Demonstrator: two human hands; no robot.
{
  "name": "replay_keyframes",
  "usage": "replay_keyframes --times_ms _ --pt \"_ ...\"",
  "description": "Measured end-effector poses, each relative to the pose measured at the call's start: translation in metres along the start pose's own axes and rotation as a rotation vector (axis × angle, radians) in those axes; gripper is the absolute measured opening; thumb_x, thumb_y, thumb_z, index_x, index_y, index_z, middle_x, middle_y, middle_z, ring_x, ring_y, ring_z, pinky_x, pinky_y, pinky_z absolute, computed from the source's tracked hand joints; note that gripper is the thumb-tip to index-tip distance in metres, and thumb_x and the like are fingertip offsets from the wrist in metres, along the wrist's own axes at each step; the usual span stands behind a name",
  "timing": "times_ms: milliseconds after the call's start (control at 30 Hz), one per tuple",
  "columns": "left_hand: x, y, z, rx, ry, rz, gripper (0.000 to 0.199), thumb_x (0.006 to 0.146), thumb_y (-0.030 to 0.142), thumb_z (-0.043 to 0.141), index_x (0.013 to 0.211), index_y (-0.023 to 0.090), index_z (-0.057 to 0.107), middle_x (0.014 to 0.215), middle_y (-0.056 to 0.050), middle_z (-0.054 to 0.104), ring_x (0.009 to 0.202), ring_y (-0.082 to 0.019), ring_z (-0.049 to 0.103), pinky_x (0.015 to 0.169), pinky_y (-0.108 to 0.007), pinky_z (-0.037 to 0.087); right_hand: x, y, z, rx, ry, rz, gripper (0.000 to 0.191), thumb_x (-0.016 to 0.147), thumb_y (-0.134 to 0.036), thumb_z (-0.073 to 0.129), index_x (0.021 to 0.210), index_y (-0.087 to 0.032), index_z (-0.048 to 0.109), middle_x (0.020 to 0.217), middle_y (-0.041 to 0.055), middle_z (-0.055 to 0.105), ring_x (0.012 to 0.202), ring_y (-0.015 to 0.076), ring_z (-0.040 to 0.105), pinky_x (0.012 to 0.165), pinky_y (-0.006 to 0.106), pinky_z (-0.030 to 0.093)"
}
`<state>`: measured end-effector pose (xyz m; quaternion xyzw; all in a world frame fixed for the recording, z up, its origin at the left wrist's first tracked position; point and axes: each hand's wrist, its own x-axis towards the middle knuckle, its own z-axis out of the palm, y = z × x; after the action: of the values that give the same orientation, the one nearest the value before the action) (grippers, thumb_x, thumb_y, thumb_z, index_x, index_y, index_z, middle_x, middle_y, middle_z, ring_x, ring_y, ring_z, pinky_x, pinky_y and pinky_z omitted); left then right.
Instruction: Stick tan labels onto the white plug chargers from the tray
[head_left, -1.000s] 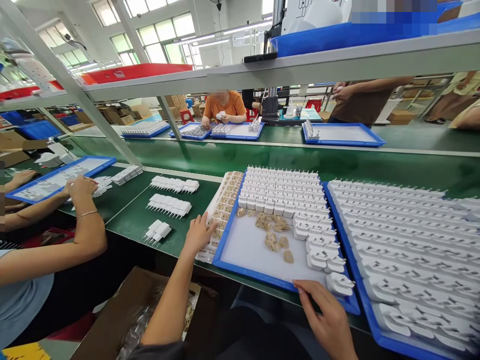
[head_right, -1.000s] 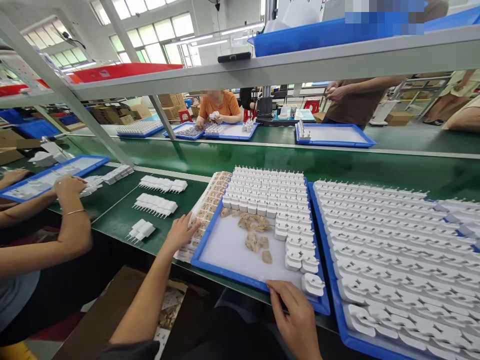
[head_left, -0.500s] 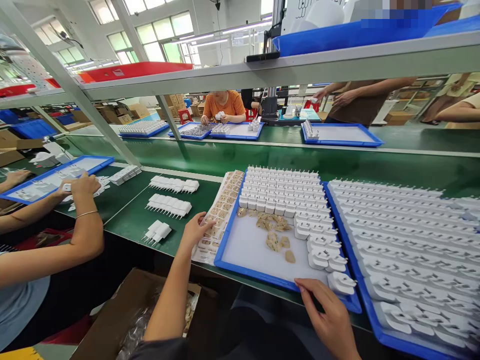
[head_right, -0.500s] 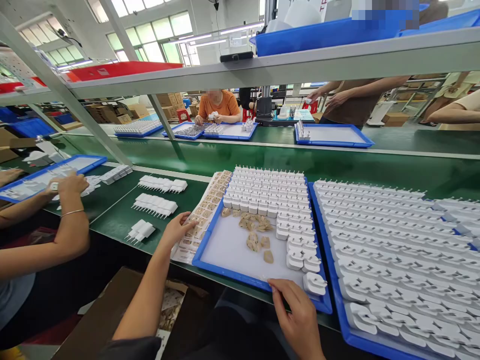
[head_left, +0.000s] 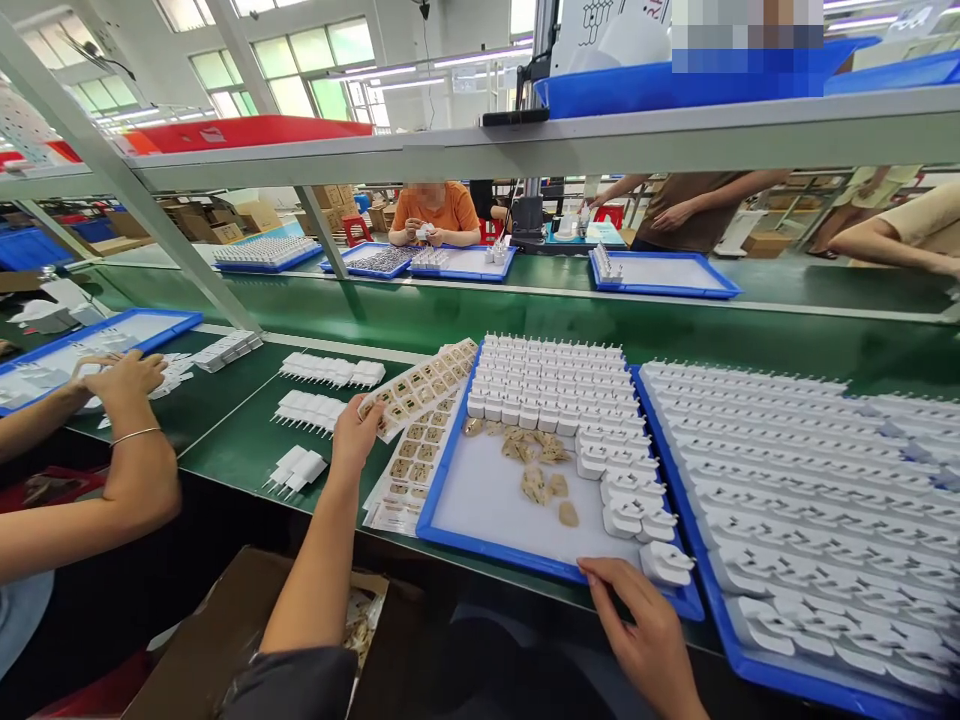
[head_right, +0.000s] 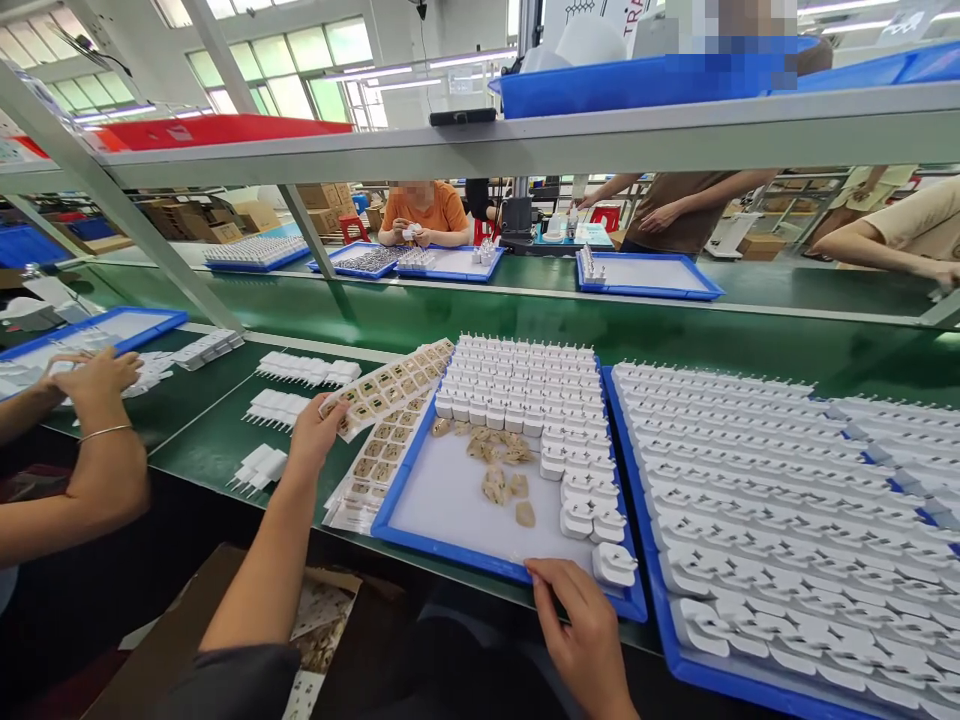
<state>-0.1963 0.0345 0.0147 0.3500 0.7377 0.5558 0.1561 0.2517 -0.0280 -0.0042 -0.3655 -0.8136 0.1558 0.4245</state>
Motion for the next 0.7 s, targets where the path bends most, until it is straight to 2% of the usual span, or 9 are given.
replay_keyframes --times_ms 133,200,267,333,367,433,500,600,700 --pt "0.006 0.018 -0.013 -0.148 0.163 -0.022 0.04 0.077 0.046 0.065 0.104 0.017 0.061 0.084 -0.002 0.069 0.075 -0.017 0.066 0.069 -0.028 0.056 -0.003 0.002 -0.001 0.002 0.006 -0.006 0.017 0.096 -0.018 0.056 0.102 -0.023 0.071 0.087 0.0047 0.075 0.079 0.0207 0.074 0.068 0.029 0.062" --pt "-0.009 0.025 -0.023 -0.272 0.219 -0.03 0.039 0.077 0.042 0.066 0.107 0.019 0.059 0.091 -0.003 0.071 0.08 -0.017 0.068 0.074 -0.029 0.057 -0.003 0.001 -0.002 0.003 0.02 -0.007 0.017 0.096 -0.019 0.056 0.102 -0.023 0.071 0.088 0.0051 0.075 0.08 0.0208 0.074 0.069 0.029 0.062" --pt "-0.041 0.03 -0.026 -0.499 0.207 -0.089 0.041 0.073 0.037 0.073 0.108 0.021 0.06 0.097 -0.002 0.072 0.086 -0.018 0.071 0.078 -0.03 0.059 -0.002 -0.003 -0.002 0.014 0.033 0.01 0.016 0.095 -0.019 0.057 0.103 -0.023 0.071 0.09 0.0053 0.076 0.082 0.0208 0.074 0.071 0.029 0.062" --pt "-0.087 0.032 -0.019 -0.749 0.102 -0.23 0.046 0.067 0.033 0.082 0.107 0.022 0.063 0.1 -0.003 0.075 0.089 -0.021 0.073 0.081 -0.033 0.06 0.0 -0.013 0.001 0.064 0.029 0.047 0.016 0.095 -0.018 0.059 0.105 -0.024 0.07 0.092 0.0049 0.076 0.084 0.0201 0.075 0.074 0.028 0.061" --pt "-0.112 0.033 -0.013 -0.806 0.008 -0.324 0.049 0.066 0.033 0.084 0.108 0.021 0.064 0.101 -0.004 0.076 0.09 -0.022 0.074 0.083 -0.035 0.061 0.002 -0.019 0.004 0.112 0.01 0.075 0.017 0.095 -0.018 0.059 0.106 -0.025 0.07 0.092 0.0044 0.076 0.083 0.0192 0.075 0.074 0.027 0.061" --pt "-0.16 0.034 0.003 -0.84 -0.118 -0.476 0.054 0.064 0.032 0.087 0.112 0.02 0.066 0.104 -0.006 0.077 0.094 -0.025 0.074 0.086 -0.037 0.061 0.006 -0.032 0.015 0.246 -0.065 0.143 0.02 0.095 -0.018 0.059 0.112 -0.026 0.067 0.092 0.0035 0.076 0.08 0.0174 0.074 0.073 0.025 0.061" --pt "-0.195 0.038 0.019 -0.833 -0.201 -0.546 0.058 0.063 0.032 0.089 0.114 0.018 0.066 0.108 -0.009 0.076 0.101 -0.027 0.073 0.09 -0.039 0.06 0.01 -0.044 0.03 0.397 -0.149 0.219 0.029 0.094 -0.02 0.06 0.122 -0.026 0.062 0.097 0.0043 0.076 0.077 0.0157 0.073 0.07 0.024 0.062" --pt "-0.22 0.047 0.039 -0.813 -0.311 -0.565 0.059 0.063 0.034 0.09 0.115 0.017 0.067 0.112 -0.011 0.076 0.108 -0.03 0.071 0.095 -0.042 0.059 0.016 -0.053 0.049 0.565 -0.166 0.321 0.044 0.093 -0.021 0.061 0.135 -0.026 0.051 0.11 0.0079 0.072 0.077 0.0144 0.072 0.069 0.026 0.062" --pt "-0.224 0.056 0.052 -0.796 -0.452 -0.565 0.056 0.063 0.034 0.09 0.112 0.016 0.07 0.111 -0.011 0.077 0.108 -0.03 0.072 0.097 -0.044 0.057 0.022 -0.051 0.053 0.572 -0.079 0.374 0.04 0.092 -0.021 0.062 0.131 -0.025 0.055 0.107 0.0075 0.07 0.081 0.0146 0.071 0.072 0.027 0.061"
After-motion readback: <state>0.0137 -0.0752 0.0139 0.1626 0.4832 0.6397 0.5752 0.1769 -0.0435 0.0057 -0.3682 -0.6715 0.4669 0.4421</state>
